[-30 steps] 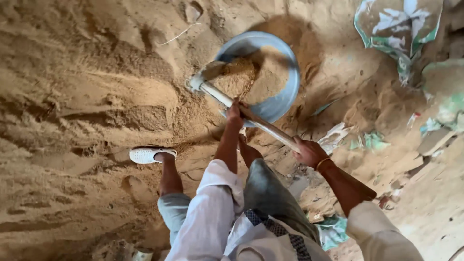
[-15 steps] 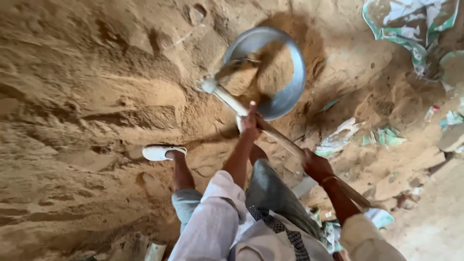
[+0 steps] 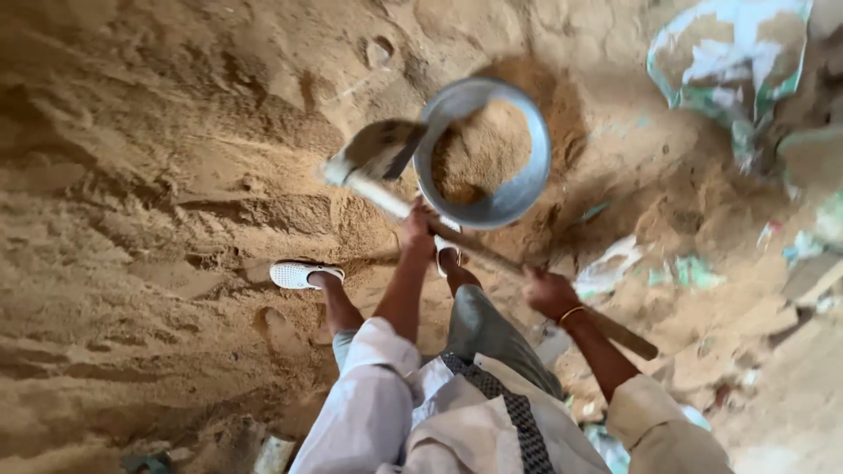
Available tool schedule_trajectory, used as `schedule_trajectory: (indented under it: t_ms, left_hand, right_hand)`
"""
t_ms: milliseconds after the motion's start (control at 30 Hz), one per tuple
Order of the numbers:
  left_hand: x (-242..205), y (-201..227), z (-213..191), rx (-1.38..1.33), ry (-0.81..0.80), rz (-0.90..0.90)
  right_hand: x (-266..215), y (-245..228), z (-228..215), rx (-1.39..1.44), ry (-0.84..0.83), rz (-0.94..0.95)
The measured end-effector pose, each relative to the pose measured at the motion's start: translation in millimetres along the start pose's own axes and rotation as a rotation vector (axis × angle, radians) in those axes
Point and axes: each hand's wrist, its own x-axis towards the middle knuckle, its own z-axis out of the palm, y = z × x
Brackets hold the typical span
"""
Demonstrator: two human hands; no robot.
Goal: The person stands in a sand pit and repeatedly swings a long-handled hoe to break and loosen sand from the pit walls and floor. They scoop loosened sand with the hoe and fill a round metal basin placed beside them.
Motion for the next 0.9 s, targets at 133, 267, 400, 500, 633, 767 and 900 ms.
schedule_trajectory:
  t_ms: [133, 267, 400, 500, 633, 767, 900]
  left_hand:
    - [-11, 29, -50, -0.253, -0.011, -0.054]
    - [35, 23, -109, -0.387, -0.106, 0.136]
    - [79, -5, -150, -0.568, -0.187, 0.205]
    - [109, -50, -156, -0.680, -0.194, 0.214]
    - [79, -55, -159, -0.534, -0.067, 0.287]
    - [48, -30, -169, -0.594, -0.027, 0.181]
    - [42, 14, -190, -0.669, -0.049, 0.184]
  right_hand:
    - [-2, -29, -15, -0.088, 0.027, -0.267]
    - [-29, -51, -40, -0.071, -0.015, -0.504]
    - [-52, -42, -54, -0.252, -0.223, -0.309]
    - [-63, -34, -59, -0.343, -0.247, -0.295]
    - [-65, -42, -60, -0.388, -0.273, -0.318]
    - [-53, -74, -59, -0.419, -0.292, -0.301]
    - [-40, -143, -45, -0.394, -0.298, -0.326]
